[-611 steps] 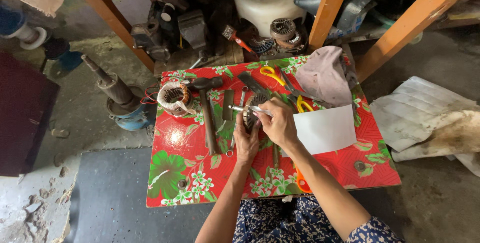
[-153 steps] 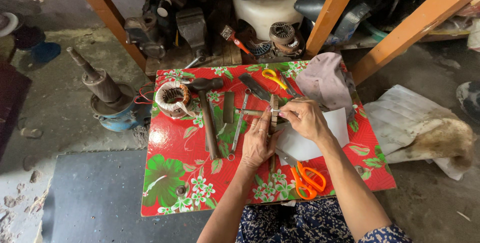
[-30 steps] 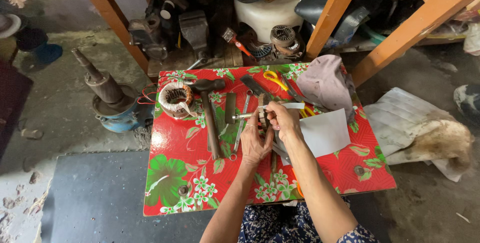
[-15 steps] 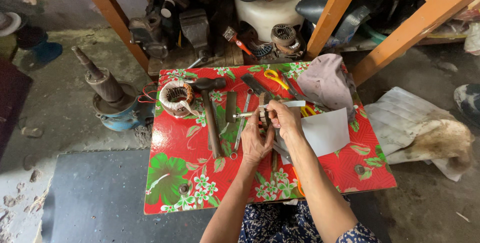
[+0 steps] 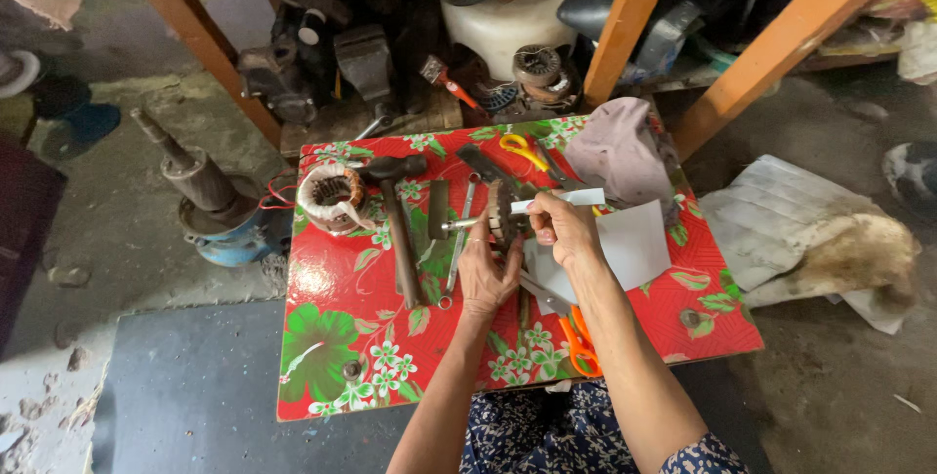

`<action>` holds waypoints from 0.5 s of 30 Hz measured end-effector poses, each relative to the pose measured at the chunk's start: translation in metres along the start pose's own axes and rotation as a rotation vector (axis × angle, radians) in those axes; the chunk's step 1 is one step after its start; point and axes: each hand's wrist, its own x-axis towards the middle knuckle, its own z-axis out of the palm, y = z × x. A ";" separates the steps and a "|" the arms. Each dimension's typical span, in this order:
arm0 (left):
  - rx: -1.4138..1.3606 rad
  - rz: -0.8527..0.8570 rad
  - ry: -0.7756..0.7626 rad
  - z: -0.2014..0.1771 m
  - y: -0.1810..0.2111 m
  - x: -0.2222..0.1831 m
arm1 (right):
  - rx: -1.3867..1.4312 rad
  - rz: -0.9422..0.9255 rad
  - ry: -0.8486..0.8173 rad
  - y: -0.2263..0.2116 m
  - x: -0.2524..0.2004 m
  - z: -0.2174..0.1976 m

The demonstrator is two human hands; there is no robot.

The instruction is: The person uses yellow-handled scissors to trim a small metal component on a floral table. They then fold and cut a white sheet of paper, inserting the cut piece into the metal component.

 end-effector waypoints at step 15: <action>-0.855 -0.501 0.040 0.020 0.022 -0.019 | -0.153 -0.091 -0.389 -0.016 -0.031 -0.044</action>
